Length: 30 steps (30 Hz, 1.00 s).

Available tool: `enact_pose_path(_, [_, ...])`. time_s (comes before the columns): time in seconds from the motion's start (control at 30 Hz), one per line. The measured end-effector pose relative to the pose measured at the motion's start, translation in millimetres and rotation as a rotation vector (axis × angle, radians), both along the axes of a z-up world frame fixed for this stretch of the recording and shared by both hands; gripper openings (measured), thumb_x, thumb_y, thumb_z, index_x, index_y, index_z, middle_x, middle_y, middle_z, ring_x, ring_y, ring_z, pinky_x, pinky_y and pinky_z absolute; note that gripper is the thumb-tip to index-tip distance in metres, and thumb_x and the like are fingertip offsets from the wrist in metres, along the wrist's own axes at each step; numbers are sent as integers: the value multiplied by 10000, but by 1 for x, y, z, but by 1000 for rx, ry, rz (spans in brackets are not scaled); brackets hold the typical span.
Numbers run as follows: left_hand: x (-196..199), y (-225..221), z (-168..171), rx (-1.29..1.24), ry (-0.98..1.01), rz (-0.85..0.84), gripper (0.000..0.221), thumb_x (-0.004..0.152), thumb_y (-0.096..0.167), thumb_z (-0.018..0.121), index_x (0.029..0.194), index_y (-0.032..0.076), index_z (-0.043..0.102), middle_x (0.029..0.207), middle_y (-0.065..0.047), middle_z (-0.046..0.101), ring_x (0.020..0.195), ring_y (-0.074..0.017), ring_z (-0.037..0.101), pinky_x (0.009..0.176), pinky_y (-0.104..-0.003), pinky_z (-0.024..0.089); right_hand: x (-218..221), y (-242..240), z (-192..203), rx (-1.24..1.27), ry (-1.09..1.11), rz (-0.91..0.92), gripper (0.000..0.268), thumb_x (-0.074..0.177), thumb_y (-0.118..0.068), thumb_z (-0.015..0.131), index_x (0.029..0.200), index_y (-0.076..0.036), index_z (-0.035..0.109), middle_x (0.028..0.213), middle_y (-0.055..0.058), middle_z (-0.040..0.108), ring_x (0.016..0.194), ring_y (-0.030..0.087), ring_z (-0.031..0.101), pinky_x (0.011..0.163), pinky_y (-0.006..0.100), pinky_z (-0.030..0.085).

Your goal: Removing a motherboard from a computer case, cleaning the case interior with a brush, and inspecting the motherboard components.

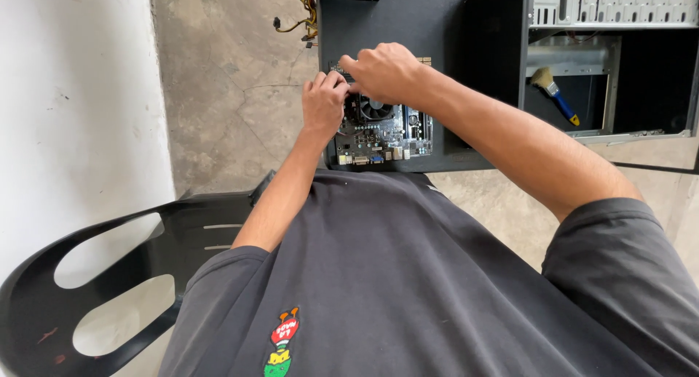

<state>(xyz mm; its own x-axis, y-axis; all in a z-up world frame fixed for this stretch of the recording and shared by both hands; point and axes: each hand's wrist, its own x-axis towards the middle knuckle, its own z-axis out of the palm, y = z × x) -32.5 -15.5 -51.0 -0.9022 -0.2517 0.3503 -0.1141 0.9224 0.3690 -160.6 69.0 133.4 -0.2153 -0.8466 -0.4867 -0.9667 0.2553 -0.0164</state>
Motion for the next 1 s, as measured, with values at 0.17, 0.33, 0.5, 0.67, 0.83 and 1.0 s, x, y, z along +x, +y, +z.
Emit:
enact_pose_path(0.17, [0,1,0,-43,34,4,212,821,28,728,852,229,670,960,74,637,856,-218,552,699,-376,379,-8,9,-25,-276,-40,170,476,814,-258,826,1195,-106,586,999,131,580,640,356,673,541,477,568])
enact_pose_path(0.33, [-1,0,-3,-60,-38,-17,376,705,-107,743,879,226,736,995,50,688,860,-233,564,700,-392,410,-2,-2,-13,-34,63,-60,476,1141,-428,422,941,-87,686,782,127,729,661,383,719,529,462,540])
enact_pose_path(0.5, [3,3,-2,-20,7,17,80,916,110,719,878,128,651,932,14,646,835,-234,556,699,-387,371,-4,8,-25,-364,-139,88,428,835,-110,827,1163,-82,553,960,144,541,648,392,618,537,506,506])
enact_pose_path(0.67, [3,5,2,-12,25,-3,288,815,-25,758,979,208,717,1053,71,687,841,-212,580,687,-369,379,-2,3,-9,-168,-126,-64,158,965,-193,564,1048,-68,616,924,154,598,666,391,635,512,495,502])
enact_pose_path(0.83, [4,5,6,-15,124,-21,138,908,70,753,931,193,693,968,73,672,826,-215,567,680,-371,355,-6,2,1,-6,-70,-52,111,1036,-141,583,1025,-133,693,805,101,661,685,339,684,541,460,545])
enact_pose_path(1.0, [6,6,8,-21,117,-16,351,815,-97,676,984,208,710,1029,88,685,832,-204,563,693,-358,347,-5,4,8,-68,-87,-64,279,1025,-117,545,1303,-129,551,819,163,666,627,412,669,468,496,493])
